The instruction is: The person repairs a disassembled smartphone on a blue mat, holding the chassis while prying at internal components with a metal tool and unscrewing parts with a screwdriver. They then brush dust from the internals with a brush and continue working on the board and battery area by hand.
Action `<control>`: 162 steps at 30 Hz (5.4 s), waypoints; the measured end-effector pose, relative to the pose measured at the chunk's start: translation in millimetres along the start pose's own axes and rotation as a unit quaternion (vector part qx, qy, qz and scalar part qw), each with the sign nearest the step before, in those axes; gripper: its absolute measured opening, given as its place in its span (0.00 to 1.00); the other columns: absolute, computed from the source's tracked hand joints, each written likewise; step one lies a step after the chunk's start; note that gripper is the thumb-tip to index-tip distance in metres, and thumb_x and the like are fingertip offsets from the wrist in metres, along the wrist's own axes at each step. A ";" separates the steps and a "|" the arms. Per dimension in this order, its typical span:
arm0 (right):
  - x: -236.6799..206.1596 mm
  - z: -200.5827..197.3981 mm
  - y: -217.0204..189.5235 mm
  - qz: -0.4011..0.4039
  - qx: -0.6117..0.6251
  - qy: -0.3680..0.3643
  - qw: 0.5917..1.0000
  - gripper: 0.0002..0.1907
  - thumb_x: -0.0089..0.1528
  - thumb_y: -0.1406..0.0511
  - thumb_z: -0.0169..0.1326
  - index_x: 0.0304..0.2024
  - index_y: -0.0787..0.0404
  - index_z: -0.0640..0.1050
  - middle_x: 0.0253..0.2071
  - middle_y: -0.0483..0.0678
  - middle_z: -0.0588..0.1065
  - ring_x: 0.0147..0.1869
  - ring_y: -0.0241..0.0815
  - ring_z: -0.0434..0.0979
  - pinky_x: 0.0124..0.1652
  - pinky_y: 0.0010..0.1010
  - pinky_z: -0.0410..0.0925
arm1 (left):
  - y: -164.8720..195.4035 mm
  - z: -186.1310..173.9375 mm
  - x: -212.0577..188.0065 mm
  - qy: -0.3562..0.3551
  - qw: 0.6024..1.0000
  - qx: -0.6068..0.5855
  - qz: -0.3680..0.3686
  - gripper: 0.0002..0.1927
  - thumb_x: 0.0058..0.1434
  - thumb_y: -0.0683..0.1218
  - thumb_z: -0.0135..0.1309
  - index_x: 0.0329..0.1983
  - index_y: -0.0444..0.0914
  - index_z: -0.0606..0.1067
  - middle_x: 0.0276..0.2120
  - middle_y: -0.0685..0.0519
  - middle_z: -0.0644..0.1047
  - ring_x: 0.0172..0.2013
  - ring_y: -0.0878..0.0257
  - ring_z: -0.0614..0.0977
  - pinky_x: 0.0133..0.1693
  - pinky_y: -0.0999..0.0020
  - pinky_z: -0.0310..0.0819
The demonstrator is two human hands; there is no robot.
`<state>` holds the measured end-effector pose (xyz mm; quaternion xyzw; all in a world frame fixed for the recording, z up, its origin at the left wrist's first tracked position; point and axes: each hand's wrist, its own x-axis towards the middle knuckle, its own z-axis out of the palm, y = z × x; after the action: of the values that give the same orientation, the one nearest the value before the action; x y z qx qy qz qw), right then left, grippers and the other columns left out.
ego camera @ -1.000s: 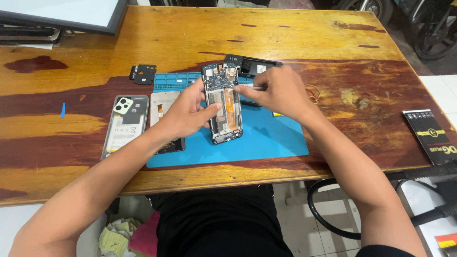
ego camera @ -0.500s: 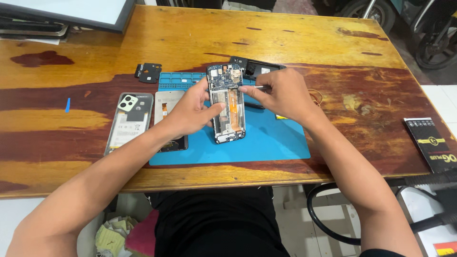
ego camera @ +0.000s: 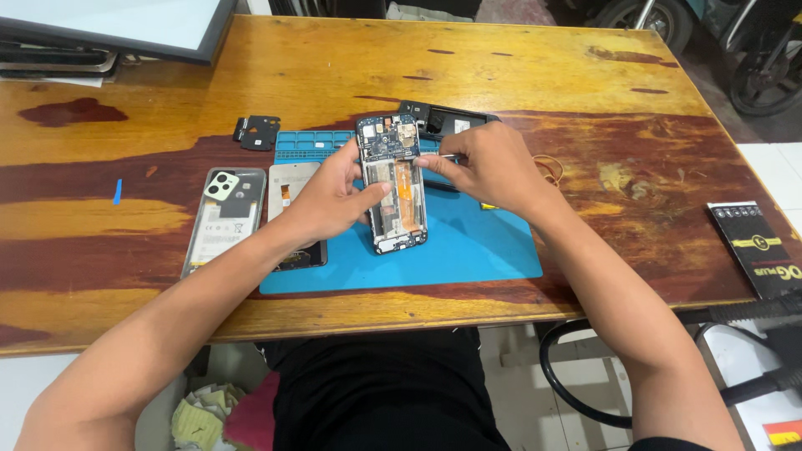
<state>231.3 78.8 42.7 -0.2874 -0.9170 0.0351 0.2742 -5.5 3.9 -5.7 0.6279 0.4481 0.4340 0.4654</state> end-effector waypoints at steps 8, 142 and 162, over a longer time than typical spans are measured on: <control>1.5 -1.7 -1.4 0.078 0.075 -0.084 0.991 0.26 0.67 0.53 0.57 0.20 0.63 0.78 0.11 0.52 0.67 0.14 0.46 0.68 0.21 0.38 0.60 | -4.6 5.6 0.3 0.010 0.997 -0.040 0.070 0.21 0.67 0.40 0.55 0.63 0.37 0.67 0.48 0.52 0.80 0.45 0.71 0.82 0.41 0.74 0.80; -5.9 -0.8 -19.7 0.092 0.013 -0.104 0.990 0.18 0.62 0.52 0.62 0.34 0.59 0.87 0.13 0.52 0.73 0.13 0.48 0.70 0.20 0.39 0.63 | -4.8 9.8 -3.2 0.078 0.989 0.031 0.119 0.18 0.63 0.39 0.60 0.55 0.35 0.71 0.45 0.53 0.81 0.46 0.70 0.82 0.48 0.71 0.79; -3.7 3.7 -15.7 0.146 0.017 -0.093 0.985 0.36 0.58 0.42 0.61 0.14 0.66 0.79 0.06 0.52 0.63 0.11 0.48 0.65 0.18 0.38 0.60 | 2.7 13.0 -7.9 0.070 0.983 0.042 0.167 0.18 0.65 0.38 0.59 0.57 0.34 0.71 0.47 0.52 0.81 0.47 0.70 0.81 0.49 0.71 0.79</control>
<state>223.9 64.1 41.3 -0.4088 -0.8860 0.1174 0.1844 5.7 -6.7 -6.6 0.6807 0.3864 0.5293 0.3274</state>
